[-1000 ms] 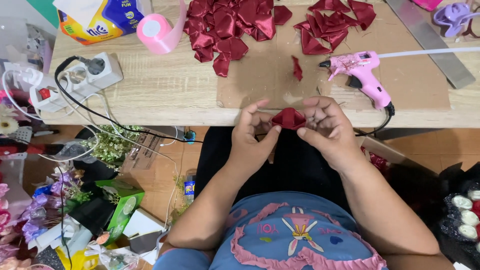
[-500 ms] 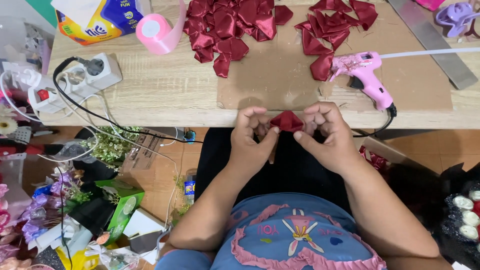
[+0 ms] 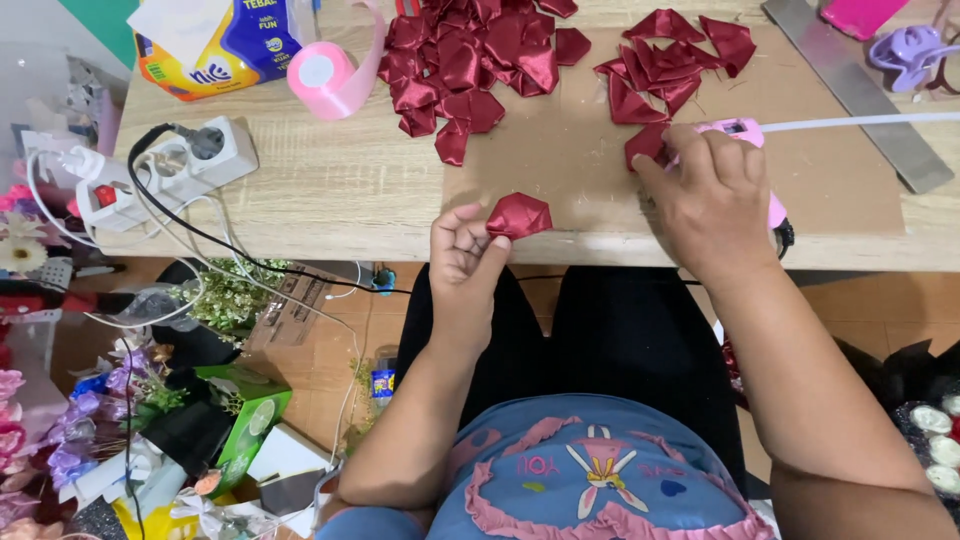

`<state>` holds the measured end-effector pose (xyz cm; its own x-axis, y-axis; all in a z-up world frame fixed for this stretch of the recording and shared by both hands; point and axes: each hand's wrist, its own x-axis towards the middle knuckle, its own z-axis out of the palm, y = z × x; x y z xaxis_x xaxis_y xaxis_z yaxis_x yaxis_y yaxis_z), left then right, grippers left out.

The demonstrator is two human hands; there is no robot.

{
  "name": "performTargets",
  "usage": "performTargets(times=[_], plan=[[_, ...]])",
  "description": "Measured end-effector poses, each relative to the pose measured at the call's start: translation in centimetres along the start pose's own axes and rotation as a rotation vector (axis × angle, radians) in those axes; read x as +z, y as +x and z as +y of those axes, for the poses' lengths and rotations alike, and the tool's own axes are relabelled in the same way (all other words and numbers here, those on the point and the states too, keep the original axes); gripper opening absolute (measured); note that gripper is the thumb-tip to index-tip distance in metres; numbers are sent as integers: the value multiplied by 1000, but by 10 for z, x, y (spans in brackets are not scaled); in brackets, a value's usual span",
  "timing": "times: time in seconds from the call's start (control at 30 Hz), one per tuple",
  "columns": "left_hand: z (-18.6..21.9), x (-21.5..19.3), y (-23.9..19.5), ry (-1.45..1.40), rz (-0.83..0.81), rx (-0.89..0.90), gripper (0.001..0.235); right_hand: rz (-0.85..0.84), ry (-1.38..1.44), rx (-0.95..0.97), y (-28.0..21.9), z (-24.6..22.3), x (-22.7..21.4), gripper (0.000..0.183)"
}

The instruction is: The person folds red satin pieces into petal shapes and secures them with a hot glue gun. They repeatedly pick up satin pieces, fold them, apply glue, and press the edges together to form individual petals, placing finished pieces on the table.

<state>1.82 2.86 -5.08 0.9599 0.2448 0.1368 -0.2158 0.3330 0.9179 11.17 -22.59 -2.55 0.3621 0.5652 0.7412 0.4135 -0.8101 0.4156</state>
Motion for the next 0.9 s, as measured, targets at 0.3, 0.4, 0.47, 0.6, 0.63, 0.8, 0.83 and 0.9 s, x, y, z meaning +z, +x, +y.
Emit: performTargets(times=[0.3, 0.4, 0.47, 0.6, 0.63, 0.8, 0.83, 0.9], plan=[[6, 1, 4, -38, 34, 15, 39, 142, 559, 197, 12, -9, -9, 12], [0, 3, 5, -52, 39, -3, 39, 91, 1113, 551, 13, -16, -29, 16], [1, 8, 5, -55, 36, -16, 38, 47, 1315, 796, 5, -31, -37, 17], [0, 16, 4, -76, 46, 2, 40, -1, 1745, 1270, -17, -56, -28, 17], [-1, 16, 5, -77, 46, 6, 40, 0, 1746, 1266, -19, -59, -24, 17], [-7, 8, 5, -25, 73, 60, 42, -5, 1841, 1252, -18, -70, -20, 22], [-5, 6, 5, -25, 72, 61, 42, -4, 1842, 1251, -15, -70, -25, 22], [0, 3, 7, 14, 85, 92, 42, -20, 1778, 1184, -5, -70, -33, 25]])
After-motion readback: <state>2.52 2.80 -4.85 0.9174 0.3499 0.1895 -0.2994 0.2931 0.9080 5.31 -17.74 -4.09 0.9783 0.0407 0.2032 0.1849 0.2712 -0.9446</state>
